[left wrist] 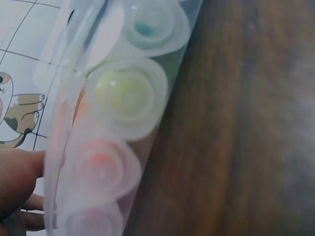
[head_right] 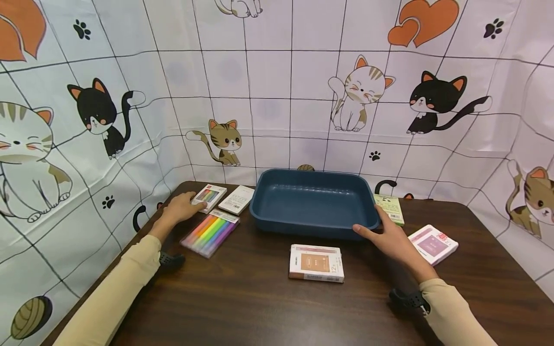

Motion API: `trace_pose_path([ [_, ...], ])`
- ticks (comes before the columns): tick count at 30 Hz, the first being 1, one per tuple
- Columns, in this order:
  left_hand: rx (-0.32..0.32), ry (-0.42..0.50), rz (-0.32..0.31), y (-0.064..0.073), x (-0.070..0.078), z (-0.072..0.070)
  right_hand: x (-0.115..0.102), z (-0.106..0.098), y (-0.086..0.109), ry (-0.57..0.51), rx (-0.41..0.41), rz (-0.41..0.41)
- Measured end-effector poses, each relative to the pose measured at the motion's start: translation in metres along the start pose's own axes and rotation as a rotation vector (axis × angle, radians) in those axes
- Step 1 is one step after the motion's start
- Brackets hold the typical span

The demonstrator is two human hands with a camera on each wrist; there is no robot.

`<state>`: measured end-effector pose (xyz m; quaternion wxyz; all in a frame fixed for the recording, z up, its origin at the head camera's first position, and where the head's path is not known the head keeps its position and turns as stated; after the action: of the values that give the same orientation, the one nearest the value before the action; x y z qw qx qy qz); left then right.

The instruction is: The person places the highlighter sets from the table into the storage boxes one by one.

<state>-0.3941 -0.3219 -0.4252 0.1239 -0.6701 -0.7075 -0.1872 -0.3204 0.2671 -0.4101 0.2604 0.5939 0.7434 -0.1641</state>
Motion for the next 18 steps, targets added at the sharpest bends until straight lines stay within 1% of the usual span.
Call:
trace_pose_path([
  [3,0.026,0.001,-0.002,-0.004,0.005,0.001,0.001,-0.001,0.001,-0.009,0.003,-0.002],
  [5,0.039,0.009,-0.003,-0.003,0.005,0.003,0.001,0.0,0.001,-0.014,-0.001,-0.004],
  [13,0.085,0.071,0.02,-0.004,0.011,0.003,0.002,0.0,0.0,-0.01,0.004,0.0],
  [18,0.112,0.088,0.042,-0.006,0.011,0.003,0.0,0.0,-0.001,-0.008,-0.007,0.013],
])
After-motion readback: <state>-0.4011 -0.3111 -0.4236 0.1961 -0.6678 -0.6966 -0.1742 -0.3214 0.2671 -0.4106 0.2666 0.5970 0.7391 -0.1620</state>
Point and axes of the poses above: each hand's wrist, its own y-axis away from the middle knuckle, its own z-axis out of the palm, x = y × z, the point moved 2 cm from there along -y, towards the middle knuckle, and after that the axes turned 8 degrees about -x, right-handed, at the moved point
